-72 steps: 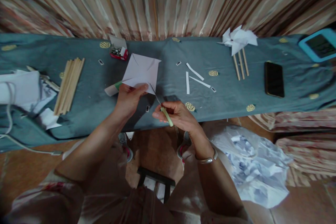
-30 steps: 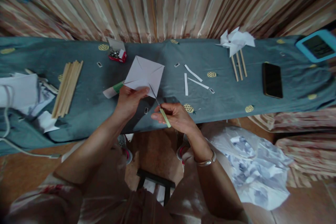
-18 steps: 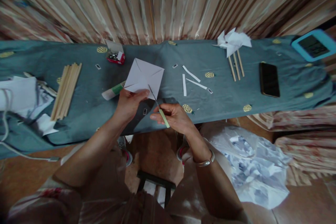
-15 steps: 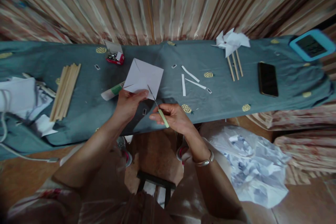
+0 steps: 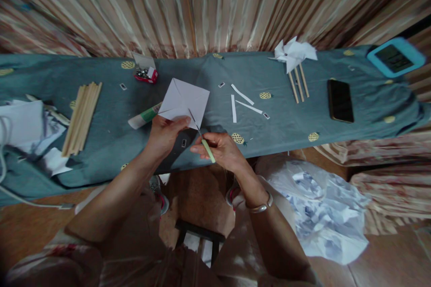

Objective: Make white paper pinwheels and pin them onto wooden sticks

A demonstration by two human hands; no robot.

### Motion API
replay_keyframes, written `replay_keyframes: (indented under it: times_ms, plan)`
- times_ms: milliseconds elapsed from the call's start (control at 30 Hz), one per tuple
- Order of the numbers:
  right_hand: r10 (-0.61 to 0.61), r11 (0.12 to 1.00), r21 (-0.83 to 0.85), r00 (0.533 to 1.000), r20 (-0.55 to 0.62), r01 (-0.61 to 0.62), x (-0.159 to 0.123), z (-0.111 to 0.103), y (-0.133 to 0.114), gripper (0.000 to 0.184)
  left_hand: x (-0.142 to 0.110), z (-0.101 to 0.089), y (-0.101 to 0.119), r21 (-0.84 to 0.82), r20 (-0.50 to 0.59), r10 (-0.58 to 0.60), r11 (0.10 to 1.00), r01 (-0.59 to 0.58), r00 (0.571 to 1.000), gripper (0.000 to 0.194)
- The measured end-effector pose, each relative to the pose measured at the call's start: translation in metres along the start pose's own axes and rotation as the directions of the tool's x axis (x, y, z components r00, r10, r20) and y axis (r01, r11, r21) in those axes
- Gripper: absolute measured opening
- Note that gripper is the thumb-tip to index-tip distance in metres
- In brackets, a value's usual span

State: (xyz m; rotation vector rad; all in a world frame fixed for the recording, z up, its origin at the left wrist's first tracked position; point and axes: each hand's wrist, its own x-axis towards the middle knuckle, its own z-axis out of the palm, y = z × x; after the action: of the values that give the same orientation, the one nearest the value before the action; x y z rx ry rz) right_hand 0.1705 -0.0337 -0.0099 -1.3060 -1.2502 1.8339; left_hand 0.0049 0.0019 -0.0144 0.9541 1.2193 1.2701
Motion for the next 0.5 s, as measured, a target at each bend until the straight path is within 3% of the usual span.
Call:
replay_keyframes:
  times_ms: [500]
  plan:
    - [0.071, 0.997, 0.011, 0.997, -0.020, -0.071, -0.0048, 0.0048, -0.0032, 0.044, 0.0013, 0.0015, -0.0046, -0.104, -0.012, 0.029, 0.994, -0.030, 1.000, 0.020]
